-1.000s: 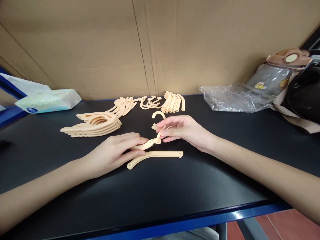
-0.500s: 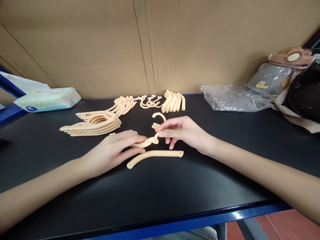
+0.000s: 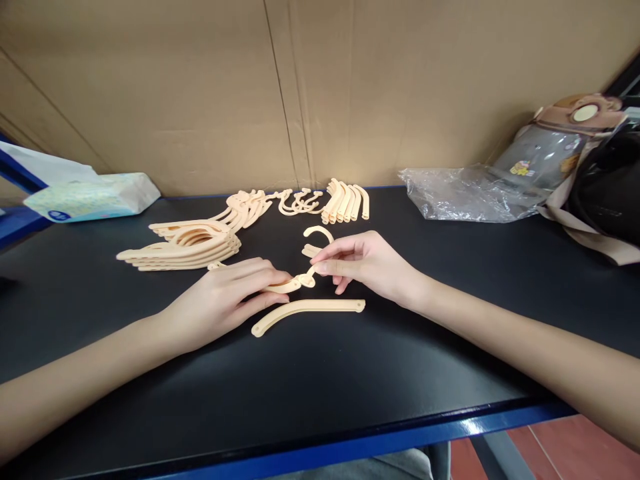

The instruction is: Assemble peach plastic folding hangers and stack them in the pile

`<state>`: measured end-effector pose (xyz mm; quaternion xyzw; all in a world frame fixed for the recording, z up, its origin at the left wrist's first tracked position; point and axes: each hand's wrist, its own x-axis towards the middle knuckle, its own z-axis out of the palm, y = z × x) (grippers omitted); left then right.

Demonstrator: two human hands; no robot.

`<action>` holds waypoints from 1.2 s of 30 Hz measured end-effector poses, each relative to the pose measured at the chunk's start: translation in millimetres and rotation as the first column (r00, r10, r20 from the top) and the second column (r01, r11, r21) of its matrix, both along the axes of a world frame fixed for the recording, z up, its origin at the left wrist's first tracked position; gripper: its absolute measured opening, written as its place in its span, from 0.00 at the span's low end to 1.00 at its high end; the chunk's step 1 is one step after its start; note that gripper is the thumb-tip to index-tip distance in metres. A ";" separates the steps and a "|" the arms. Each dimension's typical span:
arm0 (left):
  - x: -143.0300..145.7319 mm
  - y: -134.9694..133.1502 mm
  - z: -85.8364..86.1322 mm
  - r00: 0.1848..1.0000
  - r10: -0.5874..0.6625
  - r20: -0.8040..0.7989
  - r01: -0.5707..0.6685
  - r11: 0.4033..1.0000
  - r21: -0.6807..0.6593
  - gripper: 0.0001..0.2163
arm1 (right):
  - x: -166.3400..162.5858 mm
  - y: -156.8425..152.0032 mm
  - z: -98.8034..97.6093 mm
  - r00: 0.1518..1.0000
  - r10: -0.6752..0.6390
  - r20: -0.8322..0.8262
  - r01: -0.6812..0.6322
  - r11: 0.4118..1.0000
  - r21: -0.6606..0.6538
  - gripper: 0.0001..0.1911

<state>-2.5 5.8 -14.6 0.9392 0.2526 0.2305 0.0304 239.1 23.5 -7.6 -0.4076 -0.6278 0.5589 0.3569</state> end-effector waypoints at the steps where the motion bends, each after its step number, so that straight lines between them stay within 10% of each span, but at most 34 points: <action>1: 0.2 0.2 -0.1 1.000 0.001 0.001 -0.001 1.000 0.001 0.07 | -0.1 -0.2 0.3 1.000 -0.005 0.005 0.005 1.000 -0.001 0.10; 36: 3.3 -2.3 3.7 0.994 0.071 -0.089 -0.057 0.988 0.145 0.11 | -2.2 -8.2 7.2 0.985 -0.070 0.156 0.037 0.978 0.206 0.10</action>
